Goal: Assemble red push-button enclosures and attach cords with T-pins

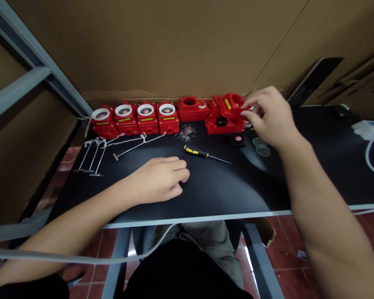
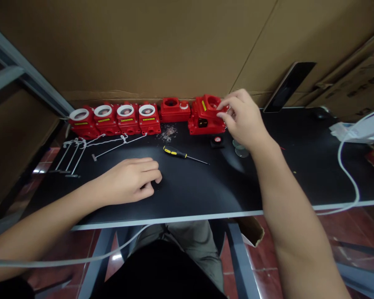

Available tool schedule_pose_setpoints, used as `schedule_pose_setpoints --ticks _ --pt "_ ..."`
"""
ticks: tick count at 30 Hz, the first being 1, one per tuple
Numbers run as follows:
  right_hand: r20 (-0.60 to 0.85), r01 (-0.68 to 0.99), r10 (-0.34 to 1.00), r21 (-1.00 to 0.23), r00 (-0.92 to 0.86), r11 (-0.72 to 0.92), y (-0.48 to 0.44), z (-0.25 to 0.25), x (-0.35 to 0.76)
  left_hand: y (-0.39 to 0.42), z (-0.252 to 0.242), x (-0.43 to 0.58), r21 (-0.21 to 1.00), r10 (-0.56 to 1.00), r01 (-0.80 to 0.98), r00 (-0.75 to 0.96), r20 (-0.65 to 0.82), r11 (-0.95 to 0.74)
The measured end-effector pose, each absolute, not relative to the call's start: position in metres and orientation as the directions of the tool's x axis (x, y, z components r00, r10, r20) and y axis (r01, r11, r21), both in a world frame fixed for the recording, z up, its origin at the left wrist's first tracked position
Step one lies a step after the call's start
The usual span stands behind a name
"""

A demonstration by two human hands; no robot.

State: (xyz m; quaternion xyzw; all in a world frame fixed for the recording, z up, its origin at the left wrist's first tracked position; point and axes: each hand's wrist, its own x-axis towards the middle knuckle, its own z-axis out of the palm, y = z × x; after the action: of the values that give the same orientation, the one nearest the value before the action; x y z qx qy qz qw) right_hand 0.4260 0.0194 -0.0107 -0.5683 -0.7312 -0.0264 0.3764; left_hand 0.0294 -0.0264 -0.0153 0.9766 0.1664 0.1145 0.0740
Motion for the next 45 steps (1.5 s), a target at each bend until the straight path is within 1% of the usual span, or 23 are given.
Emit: schedule_pose_setpoints --ticks 2,3,5,7,10,13,15,18,20,21,23,24,25,26,27,28,31,35,37,40,43,45 --pt "0.623 0.845 0.782 -0.399 -0.035 0.356 0.008 0.001 0.418 -0.025 -0.016 0.029 0.2 0.413 0.368 0.868 0.277 -0.908" --pt "0.641 0.834 0.766 -0.399 -0.044 0.382 0.002 0.006 0.411 -0.024 -0.015 0.029 0.217 0.456 0.404 0.828 0.327 -0.889" --pt "0.68 0.804 0.723 -0.361 -0.12 0.473 -0.009 0.013 0.396 -0.02 -0.012 0.027 0.264 0.535 0.465 0.736 0.415 -0.845" --pt "0.67 0.727 0.693 -0.333 -0.265 0.6 -0.017 0.013 0.378 -0.016 -0.007 0.023 0.306 0.578 0.49 0.684 0.446 -0.816" --pt "0.509 0.547 0.684 -0.416 -0.522 0.727 -0.026 0.0 0.35 -0.009 -0.002 0.015 0.339 0.588 0.485 0.716 0.377 -0.807" --pt "0.392 0.463 0.64 -0.458 -0.661 0.759 -0.03 -0.018 0.328 -0.003 -0.005 0.01 0.35 0.566 0.476 0.792 0.228 -0.807" --pt "0.362 0.438 0.622 -0.473 -0.695 0.764 -0.031 -0.026 0.32 -0.001 -0.009 0.01 0.365 0.551 0.471 0.821 0.151 -0.803" --pt "0.409 0.354 0.584 -0.51 -0.701 0.784 -0.027 -0.026 0.321 -0.001 -0.014 0.011 0.411 0.57 0.481 0.813 0.123 -0.774" --pt "0.452 0.33 0.596 -0.538 -0.664 0.776 -0.02 -0.019 0.334 -0.003 -0.014 0.013 0.435 0.583 0.482 0.801 0.133 -0.761" --pt "0.462 0.366 0.632 -0.542 -0.622 0.756 -0.015 -0.014 0.344 -0.004 -0.013 0.014 0.437 0.586 0.48 0.797 0.144 -0.761" --pt "0.496 0.571 0.755 -0.498 -0.429 0.652 0.0 -0.003 0.372 -0.006 -0.011 0.018 0.422 0.595 0.49 0.787 0.162 -0.763" --pt "0.497 0.709 0.821 -0.471 -0.279 0.526 0.01 0.001 0.388 -0.008 -0.01 0.021 0.405 0.604 0.506 0.78 0.163 -0.762" --pt "0.468 0.822 0.875 -0.447 -0.122 0.353 0.02 0.005 0.405 -0.009 -0.009 0.024 0.381 0.615 0.527 0.772 0.159 -0.76" --pt "0.417 0.892 0.908 -0.42 0.027 0.167 0.032 0.007 0.421 -0.011 -0.009 0.027 0.353 0.623 0.546 0.767 0.152 -0.759" --pt "0.39 0.909 0.914 -0.411 0.11 0.067 0.043 0.008 0.435 -0.012 -0.009 0.03 0.324 0.631 0.566 0.761 0.147 -0.758" --pt "0.377 0.914 0.912 -0.406 0.159 0.009 0.055 0.007 0.448 -0.013 -0.009 0.033 0.299 0.636 0.579 0.757 0.149 -0.758" --pt "0.338 0.913 0.904 -0.389 0.263 -0.12 0.081 -0.006 0.471 -0.014 -0.014 0.039 0.291 0.638 0.58 0.751 0.169 -0.761" --pt "0.326 0.893 0.874 -0.391 0.361 -0.223 0.09 -0.037 0.481 -0.011 -0.023 0.034 0.374 0.638 0.545 0.744 0.197 -0.751" --pt "0.315 0.887 0.87 -0.393 0.379 -0.243 0.088 -0.05 0.484 -0.01 -0.028 0.027 0.418 0.629 0.508 0.744 0.228 -0.753" --pt "0.286 0.888 0.883 -0.386 0.373 -0.25 0.083 -0.061 0.489 -0.012 -0.031 0.019 0.453 0.6 0.461 0.766 0.23 -0.763" --pt "0.275 0.889 0.885 -0.378 0.375 -0.26 0.082 -0.064 0.493 -0.016 -0.032 0.018 0.442 0.597 0.458 0.761 0.254 -0.772" --pt "0.295 0.886 0.877 -0.389 0.378 -0.252 0.083 -0.064 0.494 -0.019 -0.034 0.02 0.429 0.578 0.443 0.772 0.265 -0.787"
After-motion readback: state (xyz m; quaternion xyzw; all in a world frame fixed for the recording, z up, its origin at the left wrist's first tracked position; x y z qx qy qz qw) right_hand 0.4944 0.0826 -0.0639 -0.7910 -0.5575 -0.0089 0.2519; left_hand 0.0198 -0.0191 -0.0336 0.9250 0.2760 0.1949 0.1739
